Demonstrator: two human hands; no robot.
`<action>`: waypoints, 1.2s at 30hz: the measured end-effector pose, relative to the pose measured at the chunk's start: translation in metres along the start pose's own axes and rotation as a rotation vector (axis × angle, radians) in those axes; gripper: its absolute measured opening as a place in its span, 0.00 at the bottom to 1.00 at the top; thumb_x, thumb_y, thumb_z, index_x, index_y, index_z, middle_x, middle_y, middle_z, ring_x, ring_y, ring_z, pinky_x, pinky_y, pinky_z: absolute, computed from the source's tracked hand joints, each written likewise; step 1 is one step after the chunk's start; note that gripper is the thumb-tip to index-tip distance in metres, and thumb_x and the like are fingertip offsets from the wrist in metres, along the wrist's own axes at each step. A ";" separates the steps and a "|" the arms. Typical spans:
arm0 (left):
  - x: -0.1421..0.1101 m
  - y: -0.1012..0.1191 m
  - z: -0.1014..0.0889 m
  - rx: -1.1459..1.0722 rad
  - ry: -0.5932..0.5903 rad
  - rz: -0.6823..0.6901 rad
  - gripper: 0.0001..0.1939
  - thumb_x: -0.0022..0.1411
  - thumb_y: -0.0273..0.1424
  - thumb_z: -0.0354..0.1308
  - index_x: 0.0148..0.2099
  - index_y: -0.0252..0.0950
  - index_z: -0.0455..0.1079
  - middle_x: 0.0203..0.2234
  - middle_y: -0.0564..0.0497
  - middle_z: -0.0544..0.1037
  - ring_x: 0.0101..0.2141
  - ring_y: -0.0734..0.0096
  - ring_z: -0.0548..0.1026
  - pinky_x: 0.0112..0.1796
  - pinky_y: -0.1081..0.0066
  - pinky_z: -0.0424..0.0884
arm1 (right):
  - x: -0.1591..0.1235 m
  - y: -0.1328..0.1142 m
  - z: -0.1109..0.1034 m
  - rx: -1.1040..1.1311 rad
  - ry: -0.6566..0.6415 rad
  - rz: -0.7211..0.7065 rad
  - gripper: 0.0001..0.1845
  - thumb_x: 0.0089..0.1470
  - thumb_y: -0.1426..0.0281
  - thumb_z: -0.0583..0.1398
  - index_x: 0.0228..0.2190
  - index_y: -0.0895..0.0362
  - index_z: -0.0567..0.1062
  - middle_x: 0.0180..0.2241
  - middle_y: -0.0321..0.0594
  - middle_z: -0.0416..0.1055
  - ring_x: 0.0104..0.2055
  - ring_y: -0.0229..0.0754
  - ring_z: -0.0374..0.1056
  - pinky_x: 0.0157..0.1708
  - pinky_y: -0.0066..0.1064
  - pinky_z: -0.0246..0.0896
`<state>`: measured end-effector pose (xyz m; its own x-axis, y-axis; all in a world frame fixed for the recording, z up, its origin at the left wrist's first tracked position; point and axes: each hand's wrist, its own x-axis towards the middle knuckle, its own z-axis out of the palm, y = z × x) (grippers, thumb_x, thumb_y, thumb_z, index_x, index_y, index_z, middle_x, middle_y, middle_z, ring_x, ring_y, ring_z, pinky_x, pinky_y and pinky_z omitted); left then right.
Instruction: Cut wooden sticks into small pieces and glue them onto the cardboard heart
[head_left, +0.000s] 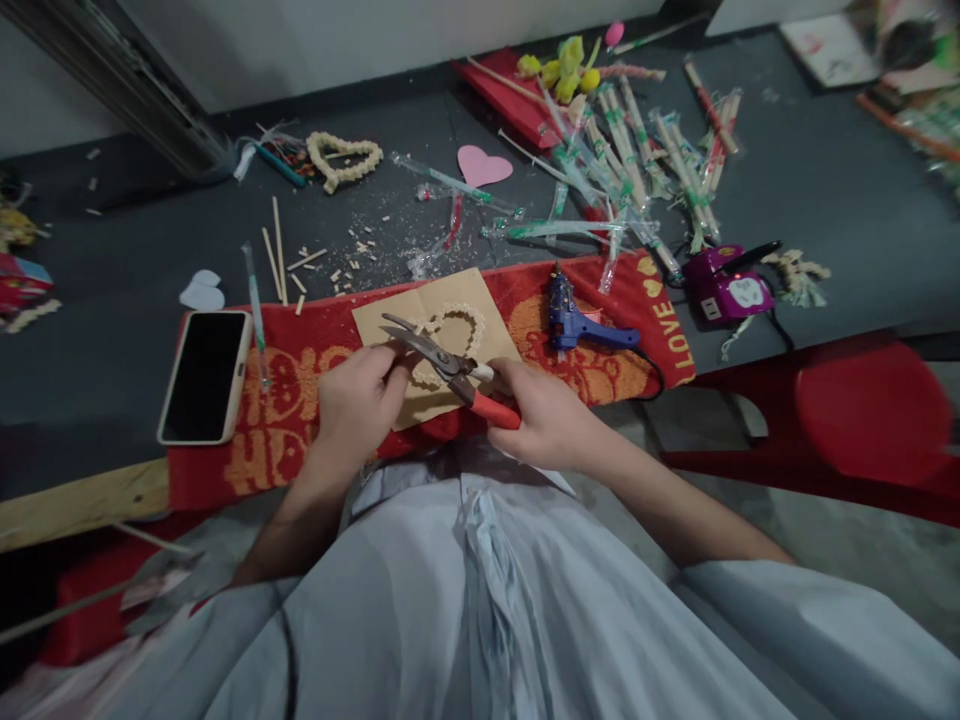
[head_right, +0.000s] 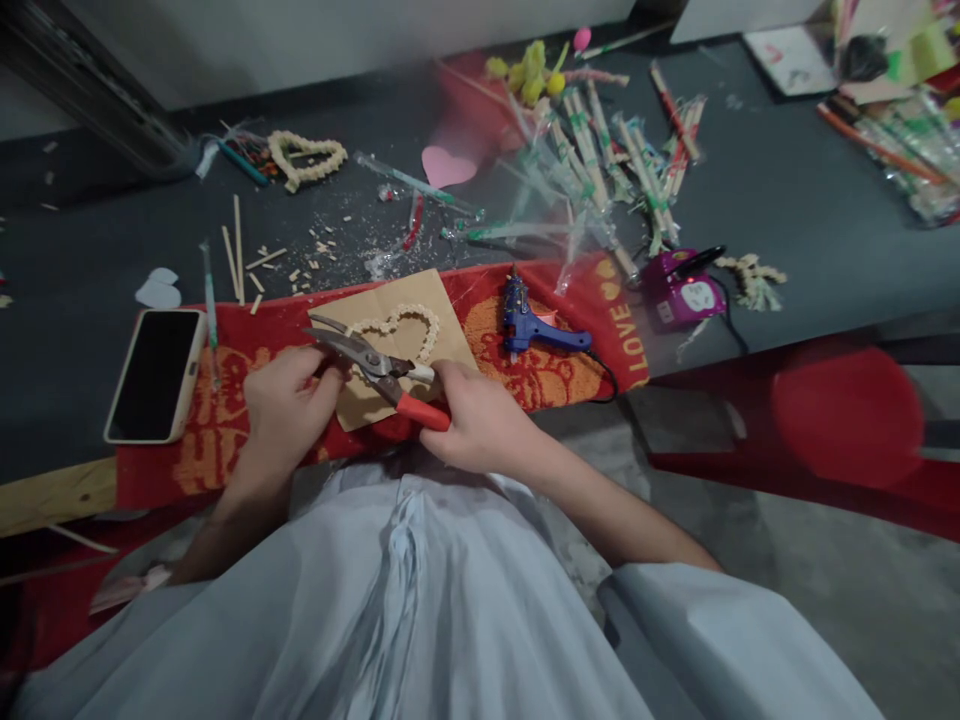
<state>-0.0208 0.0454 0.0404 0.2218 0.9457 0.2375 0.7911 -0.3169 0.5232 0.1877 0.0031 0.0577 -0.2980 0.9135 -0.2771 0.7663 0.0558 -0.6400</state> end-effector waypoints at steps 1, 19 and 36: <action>-0.001 -0.001 0.002 0.083 0.043 0.053 0.12 0.57 0.31 0.50 0.24 0.36 0.68 0.19 0.51 0.72 0.23 0.74 0.70 0.26 0.73 0.61 | 0.000 0.001 0.001 0.016 0.002 -0.013 0.25 0.42 0.67 0.55 0.45 0.62 0.66 0.39 0.50 0.71 0.38 0.50 0.67 0.35 0.36 0.59; 0.000 0.008 -0.011 -0.421 -0.110 -0.144 0.13 0.56 0.27 0.52 0.21 0.36 0.68 0.14 0.55 0.72 0.17 0.78 0.69 0.21 0.78 0.64 | -0.003 0.018 -0.015 0.034 -0.095 -0.285 0.34 0.44 0.69 0.56 0.53 0.64 0.57 0.50 0.58 0.63 0.53 0.57 0.62 0.50 0.50 0.59; 0.001 0.009 -0.011 -0.566 -0.116 -0.267 0.09 0.56 0.29 0.54 0.25 0.34 0.71 0.13 0.55 0.70 0.14 0.80 0.67 0.17 0.81 0.63 | -0.004 0.004 -0.003 0.002 -0.003 -0.133 0.24 0.43 0.65 0.54 0.43 0.62 0.64 0.38 0.52 0.70 0.37 0.51 0.66 0.35 0.38 0.60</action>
<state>-0.0193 0.0424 0.0543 0.1438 0.9890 -0.0347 0.4107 -0.0277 0.9114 0.1936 0.0010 0.0589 -0.3991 0.8966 -0.1919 0.7187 0.1759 -0.6728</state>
